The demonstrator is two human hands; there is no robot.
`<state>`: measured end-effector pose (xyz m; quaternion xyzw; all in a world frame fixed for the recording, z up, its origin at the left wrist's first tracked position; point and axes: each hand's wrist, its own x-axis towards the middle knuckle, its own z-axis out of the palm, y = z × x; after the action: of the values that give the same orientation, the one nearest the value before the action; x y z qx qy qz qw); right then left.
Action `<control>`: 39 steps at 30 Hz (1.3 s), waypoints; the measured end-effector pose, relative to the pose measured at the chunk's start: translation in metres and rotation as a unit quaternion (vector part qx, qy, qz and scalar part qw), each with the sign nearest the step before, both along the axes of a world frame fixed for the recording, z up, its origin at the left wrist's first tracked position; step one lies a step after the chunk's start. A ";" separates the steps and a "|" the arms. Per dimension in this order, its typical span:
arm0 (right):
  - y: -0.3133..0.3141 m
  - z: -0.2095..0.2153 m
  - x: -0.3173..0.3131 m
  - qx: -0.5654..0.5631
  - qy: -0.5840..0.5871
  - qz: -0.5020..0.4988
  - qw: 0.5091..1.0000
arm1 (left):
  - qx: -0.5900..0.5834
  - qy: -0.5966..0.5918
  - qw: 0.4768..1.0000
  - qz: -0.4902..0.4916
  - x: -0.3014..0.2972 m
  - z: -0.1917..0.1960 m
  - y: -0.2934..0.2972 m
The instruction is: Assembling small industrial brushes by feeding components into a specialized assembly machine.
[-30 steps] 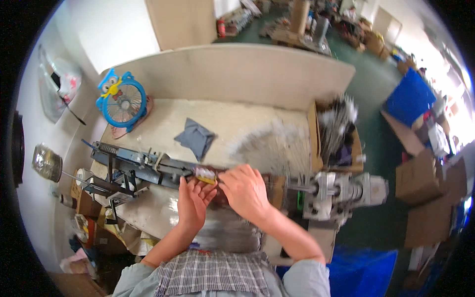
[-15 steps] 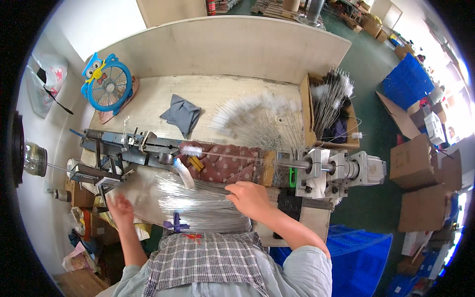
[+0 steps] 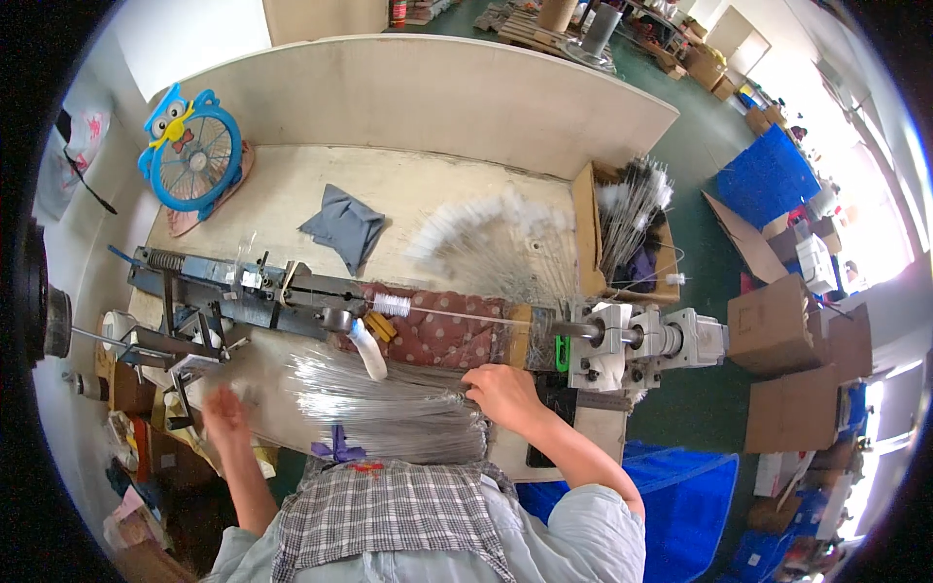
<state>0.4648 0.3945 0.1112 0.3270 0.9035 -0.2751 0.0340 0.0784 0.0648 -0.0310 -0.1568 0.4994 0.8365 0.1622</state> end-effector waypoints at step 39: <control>0.008 0.009 0.048 0.026 0.037 -0.017 0.999 | -0.298 0.726 0.412 -0.462 0.229 0.125 0.326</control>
<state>0.5127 0.4021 0.1202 0.3324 0.9053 -0.2642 -0.0122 0.3070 0.3909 0.0943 0.7256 0.6454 0.2345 0.0441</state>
